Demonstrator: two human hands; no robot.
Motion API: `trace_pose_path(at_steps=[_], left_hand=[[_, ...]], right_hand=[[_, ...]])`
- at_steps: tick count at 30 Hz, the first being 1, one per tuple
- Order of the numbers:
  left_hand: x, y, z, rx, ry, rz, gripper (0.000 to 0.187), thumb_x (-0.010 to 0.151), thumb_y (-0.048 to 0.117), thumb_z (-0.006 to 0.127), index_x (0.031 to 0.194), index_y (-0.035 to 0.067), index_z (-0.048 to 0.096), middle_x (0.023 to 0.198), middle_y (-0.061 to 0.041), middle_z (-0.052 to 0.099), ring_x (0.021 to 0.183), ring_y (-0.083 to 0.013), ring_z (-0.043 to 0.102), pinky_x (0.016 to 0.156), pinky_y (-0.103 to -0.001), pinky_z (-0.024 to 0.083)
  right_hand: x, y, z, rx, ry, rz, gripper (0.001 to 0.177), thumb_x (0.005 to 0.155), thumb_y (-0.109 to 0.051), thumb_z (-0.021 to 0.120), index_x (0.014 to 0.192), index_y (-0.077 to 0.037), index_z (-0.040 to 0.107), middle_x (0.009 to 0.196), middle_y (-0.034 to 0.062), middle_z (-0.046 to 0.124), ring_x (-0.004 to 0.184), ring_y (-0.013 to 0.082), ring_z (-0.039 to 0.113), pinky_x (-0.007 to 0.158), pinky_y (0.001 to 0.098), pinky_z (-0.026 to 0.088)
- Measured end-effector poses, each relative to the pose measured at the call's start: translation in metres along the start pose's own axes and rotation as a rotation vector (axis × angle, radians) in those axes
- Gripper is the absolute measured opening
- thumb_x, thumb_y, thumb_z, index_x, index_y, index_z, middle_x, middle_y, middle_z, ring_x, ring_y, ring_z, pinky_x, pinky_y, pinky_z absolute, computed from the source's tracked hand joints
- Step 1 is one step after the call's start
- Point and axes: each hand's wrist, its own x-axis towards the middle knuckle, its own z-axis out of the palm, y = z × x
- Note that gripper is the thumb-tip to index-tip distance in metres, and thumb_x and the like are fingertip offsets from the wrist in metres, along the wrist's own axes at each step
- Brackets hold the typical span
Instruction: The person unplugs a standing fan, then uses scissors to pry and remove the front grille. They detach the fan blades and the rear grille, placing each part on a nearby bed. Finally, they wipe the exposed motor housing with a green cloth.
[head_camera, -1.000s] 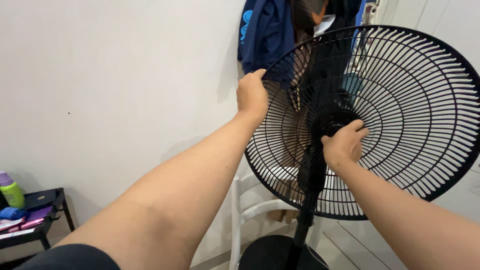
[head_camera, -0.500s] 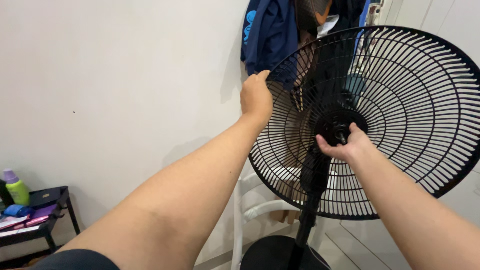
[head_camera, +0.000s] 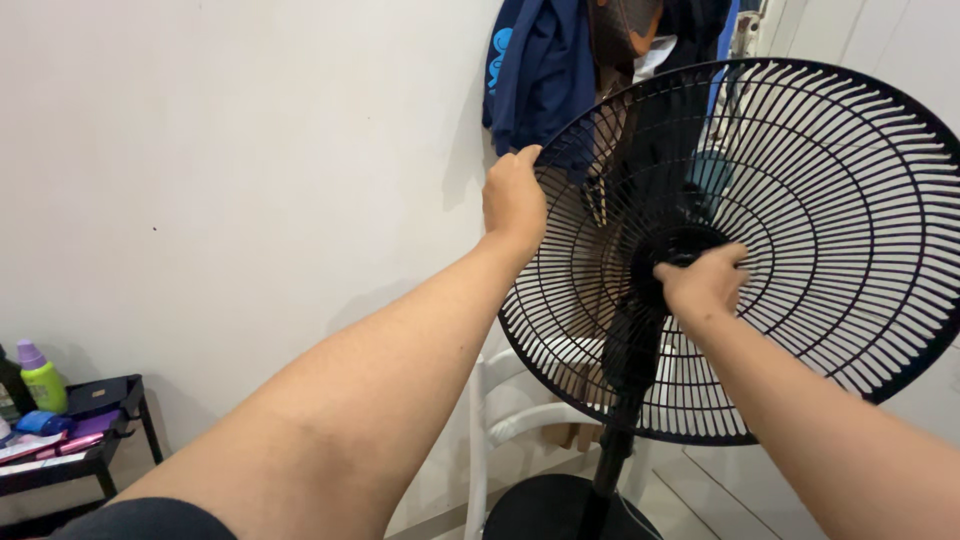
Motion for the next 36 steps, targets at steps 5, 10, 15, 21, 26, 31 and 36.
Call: trace_pose_path(at_steps=[5, 10, 15, 21, 26, 31, 36], left_hand=[[-0.002, 0.001, -0.002, 0.007, -0.002, -0.025, 0.034, 0.097, 0.007, 0.05, 0.122, 0.013, 0.071, 0.102, -0.017, 0.068, 0.097, -0.038, 0.066, 0.085, -0.047, 0.053], [-0.008, 0.002, -0.008, 0.013, -0.004, 0.002, 0.034, 0.097, 0.006, 0.049, 0.122, 0.012, 0.071, 0.102, -0.017, 0.069, 0.099, -0.0373, 0.066, 0.086, -0.046, 0.053], [-0.006, 0.003, -0.005, 0.015, -0.009, -0.003, 0.036, 0.096, 0.005, 0.049, 0.123, 0.013, 0.071, 0.103, -0.017, 0.069, 0.1, -0.0371, 0.066, 0.087, -0.045, 0.053], [-0.011, 0.009, -0.013, 0.004, -0.003, -0.006, 0.037, 0.095, 0.003, 0.048, 0.123, 0.012, 0.071, 0.104, -0.017, 0.069, 0.1, -0.0375, 0.065, 0.088, -0.045, 0.053], [-0.011, 0.012, -0.015, 0.022, -0.013, -0.014, 0.039, 0.095, 0.003, 0.046, 0.124, 0.013, 0.071, 0.105, -0.017, 0.069, 0.101, -0.0374, 0.065, 0.088, -0.045, 0.053], [-0.013, 0.015, -0.014, 0.019, -0.007, -0.036, 0.037, 0.096, 0.004, 0.048, 0.124, 0.012, 0.07, 0.105, -0.017, 0.069, 0.101, -0.0376, 0.066, 0.088, -0.046, 0.053], [-0.01, 0.015, -0.011, 0.032, 0.006, -0.038, 0.036, 0.097, 0.005, 0.048, 0.123, 0.013, 0.071, 0.105, -0.017, 0.069, 0.101, -0.0378, 0.066, 0.088, -0.046, 0.053]], right_hand=[[-0.038, 0.008, -0.015, -0.243, 0.147, -0.487, 0.064, 0.079, -0.017, 0.087, 0.127, -0.007, 0.046, 0.124, 0.0256, 0.045, 0.107, 0.0449, 0.057, 0.088, 0.0507, 0.052], [-0.044, 0.031, -0.017, -0.305, 0.204, -0.794, 0.052, 0.081, -0.022, 0.086, 0.119, -0.007, 0.053, 0.118, 0.0222, 0.05, 0.11, 0.0402, 0.054, 0.093, 0.0464, 0.05], [-0.011, 0.044, 0.0, 0.128, 0.218, -0.292, 0.049, 0.093, -0.033, 0.077, 0.119, -0.001, 0.05, 0.12, 0.0257, 0.057, 0.108, 0.0409, 0.059, 0.093, 0.0481, 0.048], [0.043, 0.043, 0.003, 1.187, -0.308, 0.951, 0.055, 0.099, -0.048, 0.063, 0.131, -0.007, 0.043, 0.128, 0.029, 0.057, 0.113, 0.0423, 0.061, 0.095, 0.0533, 0.053], [0.079, 0.046, 0.01, 1.356, -0.378, 1.074, 0.062, 0.102, -0.046, 0.062, 0.14, -0.002, 0.041, 0.132, 0.0163, 0.052, 0.122, 0.0445, 0.058, 0.099, 0.0579, 0.053], [0.087, 0.041, 0.014, 1.134, -0.493, 0.908, 0.053, 0.098, -0.041, 0.067, 0.134, -0.005, 0.051, 0.13, 0.0147, 0.059, 0.116, 0.036, 0.062, 0.091, 0.0486, 0.059], [0.04, 0.019, 0.013, 0.416, -0.048, 0.263, 0.054, 0.086, -0.027, 0.081, 0.126, -0.007, 0.051, 0.129, 0.0207, 0.056, 0.105, 0.0398, 0.063, 0.089, 0.046, 0.057]])
